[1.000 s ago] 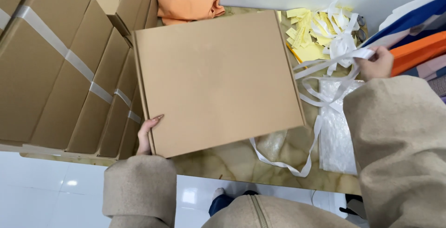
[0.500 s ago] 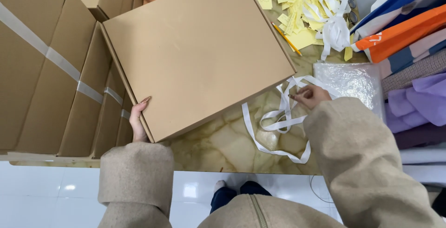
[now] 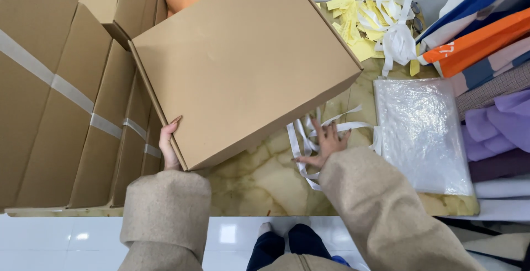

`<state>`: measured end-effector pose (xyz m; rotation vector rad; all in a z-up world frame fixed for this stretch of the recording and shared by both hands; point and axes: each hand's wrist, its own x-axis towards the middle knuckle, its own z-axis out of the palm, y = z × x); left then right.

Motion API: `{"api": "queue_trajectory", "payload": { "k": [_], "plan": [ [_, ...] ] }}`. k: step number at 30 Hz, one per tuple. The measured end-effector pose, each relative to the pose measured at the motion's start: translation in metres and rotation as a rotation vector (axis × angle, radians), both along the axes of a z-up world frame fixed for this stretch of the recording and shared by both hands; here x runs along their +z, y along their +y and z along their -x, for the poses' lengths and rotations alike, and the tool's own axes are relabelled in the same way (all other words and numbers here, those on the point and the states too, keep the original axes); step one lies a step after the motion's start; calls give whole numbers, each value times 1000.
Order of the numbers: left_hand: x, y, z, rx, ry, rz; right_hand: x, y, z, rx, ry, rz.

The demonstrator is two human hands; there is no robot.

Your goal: The person unties a white ribbon and removes a yellow note from a cardboard box. They open the box, remove a plastic-wrapped orange item, and place the empty box aside. The person then removes the item from the plastic bag and places the empty bag on the table. Finally, they pick up another tied box and begin to untie it.

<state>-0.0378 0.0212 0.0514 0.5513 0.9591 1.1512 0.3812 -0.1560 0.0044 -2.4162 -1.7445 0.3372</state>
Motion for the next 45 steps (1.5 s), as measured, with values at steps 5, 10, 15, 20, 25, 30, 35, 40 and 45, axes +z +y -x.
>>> {"api": "queue_trajectory", "payload": {
  "k": [5, 10, 15, 20, 25, 30, 35, 40, 45],
  "plan": [
    [-7, 12, 5, -1, -31, 33, -56, -27, 54, 76, -175, -85],
    [-18, 14, 17, -29, -23, 34, -132, -9, -27, -89, -266, 158],
    [11, -8, 19, -61, -5, 73, -96, -18, -118, -310, 4, 263],
    [18, -22, 24, -109, 81, 106, -68, -38, -261, -594, 239, 15],
    [15, -29, 14, -151, 130, 145, 96, -56, -288, -519, 427, -120],
    [-55, -13, -2, -302, 205, 19, 263, -48, -242, -317, 426, -37],
    [-46, -30, -38, -429, 146, 271, 312, -19, -199, 2, 302, 112],
    [54, -54, -67, -652, 620, 5, 250, 34, -162, 174, 12, 274],
    [176, -98, -126, -687, 738, -423, 247, 67, -68, 338, -164, 384]
  ]
}}
